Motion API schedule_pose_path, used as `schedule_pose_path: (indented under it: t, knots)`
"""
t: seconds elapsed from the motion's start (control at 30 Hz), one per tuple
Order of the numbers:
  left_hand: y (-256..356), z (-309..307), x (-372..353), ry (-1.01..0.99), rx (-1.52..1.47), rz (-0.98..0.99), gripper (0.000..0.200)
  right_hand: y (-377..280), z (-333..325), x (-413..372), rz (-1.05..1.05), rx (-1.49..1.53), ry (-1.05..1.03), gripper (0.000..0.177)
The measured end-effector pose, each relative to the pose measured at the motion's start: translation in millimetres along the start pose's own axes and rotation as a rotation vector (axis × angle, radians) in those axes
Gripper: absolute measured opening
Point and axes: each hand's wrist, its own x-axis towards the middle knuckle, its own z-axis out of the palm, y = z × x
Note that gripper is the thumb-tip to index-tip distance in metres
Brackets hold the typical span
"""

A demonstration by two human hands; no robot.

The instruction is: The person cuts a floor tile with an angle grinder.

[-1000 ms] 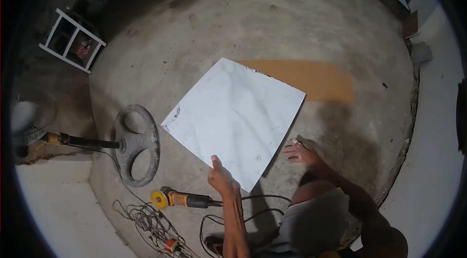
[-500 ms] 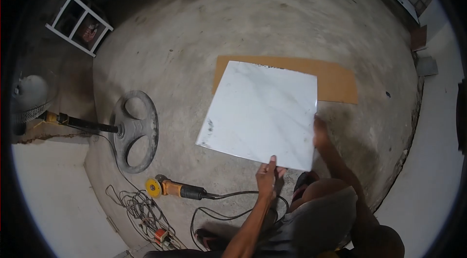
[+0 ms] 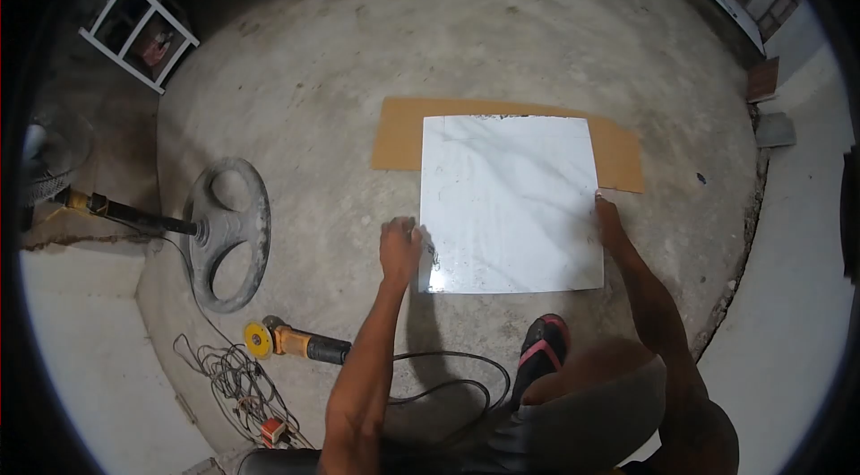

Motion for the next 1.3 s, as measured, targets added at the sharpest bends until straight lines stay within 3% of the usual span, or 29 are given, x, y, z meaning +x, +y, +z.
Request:
schedule_pose_path:
  t: [0.07,0.13,0.17,0.23,0.33,0.43,0.53,0.63,0.77,0.93,1.03,1.1,1.17,1.23,1.3]
  knots:
    - [-1.8,9.7,14.2,-0.153,0.034,-0.005,0.024,7.8,5.5,-3.6,-0.083,-0.032,0.023,0.057]
    - [2.6,19.6,26.1,-0.376,0.009,-0.263,0.033,18.4,9.6,-4.9,-0.225,-0.058,0.067,0.056]
    - [7.6,24.4,31.5,-0.481,-0.009,-0.385,0.038,16.5,7.3,-5.5,-0.165,-0.029,0.066,0.054]
    - [10.1,34.0,33.9,-0.448,0.022,-0.423,0.038,5.5,4.7,-18.0,-0.040,0.034,0.064,0.050]
    - [6.1,32.0,36.7,-0.438,0.003,-0.426,0.034,34.8,3.3,10.5,-0.798,-1.128,0.220,0.035]
    - [-1.7,31.8,44.0,-0.440,0.033,-0.411,0.029,20.9,-14.7,-11.5,-0.983,-1.349,0.112,0.022]
    - [-4.1,28.5,54.6,-0.481,0.144,-0.387,0.026,6.1,-11.1,-27.8,-0.768,-1.359,-0.107,0.016]
    - [5.9,19.3,66.1,-0.517,0.281,-0.361,0.025,-0.7,-16.9,-32.9,-0.935,-1.513,-0.097,0.013]
    - [-7.2,20.3,97.0,-0.702,0.261,-0.473,0.024,-13.5,-18.7,-29.3,-0.875,-1.514,-0.242,0.017]
    - [-20.9,21.5,143.6,-0.477,0.260,-0.226,0.029,-46.7,-30.9,-47.5,-0.890,-1.575,-0.408,0.019]
    - [-1.3,13.4,173.2,-0.481,0.338,-0.067,0.041,-8.0,-14.6,-42.7,-0.698,-1.230,-0.045,0.030]
    - [-25.4,35.4,198.5,-0.503,0.338,0.171,0.045,-1.5,-9.7,-58.6,-0.483,-1.005,-0.018,0.048]
    - [-24.9,44.4,218.0,-0.524,0.388,0.342,0.047,26.9,2.7,-75.8,-0.442,-0.801,0.226,0.049]
    - [6.0,45.8,234.1,-0.579,0.465,0.474,0.046,9.5,2.0,-113.3,-0.322,-0.647,0.172,0.046]
    - [30.6,60.8,250.6,-0.643,0.416,0.426,0.052,-3.0,1.6,-134.1,-0.271,-0.530,0.154,0.043]
